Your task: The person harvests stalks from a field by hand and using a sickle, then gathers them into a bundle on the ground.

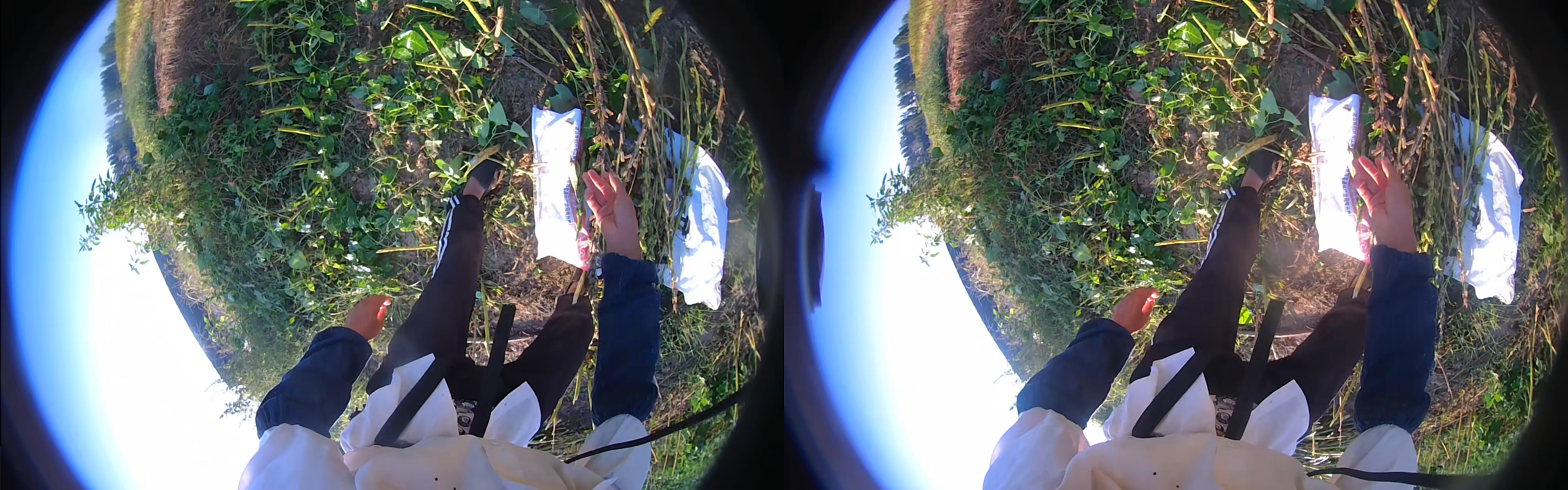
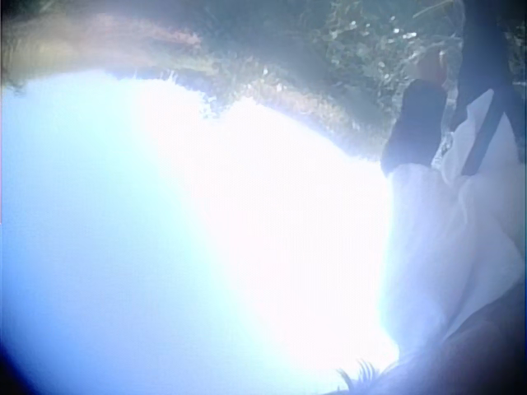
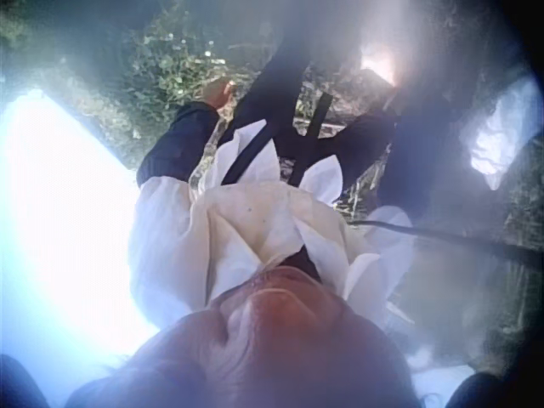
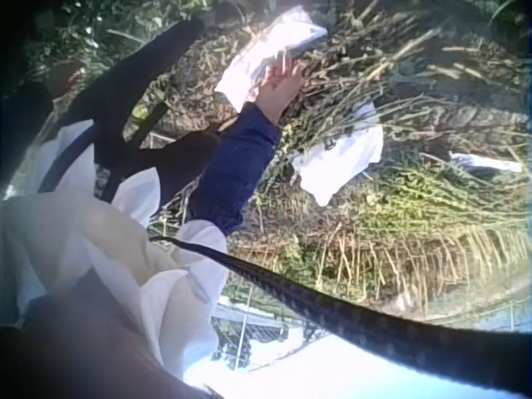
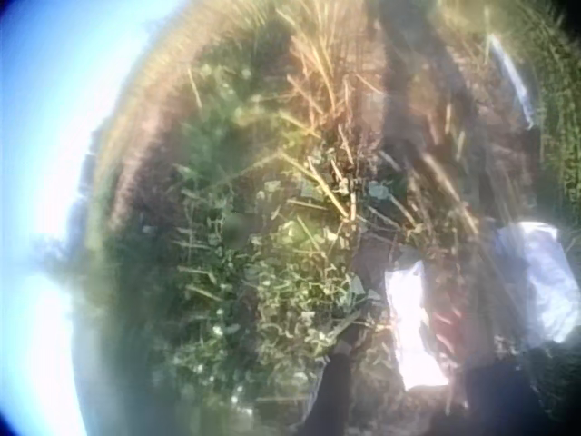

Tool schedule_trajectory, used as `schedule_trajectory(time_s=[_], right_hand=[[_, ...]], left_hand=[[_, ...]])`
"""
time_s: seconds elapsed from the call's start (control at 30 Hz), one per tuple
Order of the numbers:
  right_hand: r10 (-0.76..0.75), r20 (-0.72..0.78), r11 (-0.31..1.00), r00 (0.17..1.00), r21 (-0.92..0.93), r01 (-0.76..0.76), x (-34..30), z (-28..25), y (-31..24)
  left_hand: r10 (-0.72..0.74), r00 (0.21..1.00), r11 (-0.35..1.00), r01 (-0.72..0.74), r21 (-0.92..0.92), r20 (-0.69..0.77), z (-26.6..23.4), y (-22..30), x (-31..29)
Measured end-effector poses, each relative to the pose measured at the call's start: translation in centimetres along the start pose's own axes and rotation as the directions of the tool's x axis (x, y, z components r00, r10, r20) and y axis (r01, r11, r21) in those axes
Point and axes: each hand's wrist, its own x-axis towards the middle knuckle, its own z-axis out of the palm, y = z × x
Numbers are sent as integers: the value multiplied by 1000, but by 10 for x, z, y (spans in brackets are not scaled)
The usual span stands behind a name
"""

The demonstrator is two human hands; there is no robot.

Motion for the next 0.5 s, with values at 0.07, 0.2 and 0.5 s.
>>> schedule_trajectory(time_s=[0.07,0.2,0.5], right_hand=[[35,65,990,997,-135,-26,-14,0,12],[96,92,964,991,-258,-69,-37,-34,-5],[-46,-112,809,993,-587,-29,-100,-251,-132]], left_hand=[[-116,991,992,113,-58,-61,36,-13,-42],[-412,905,897,423,-130,101,139,-7,-168],[-260,943,753,334,-567,210,264,74,-268]])
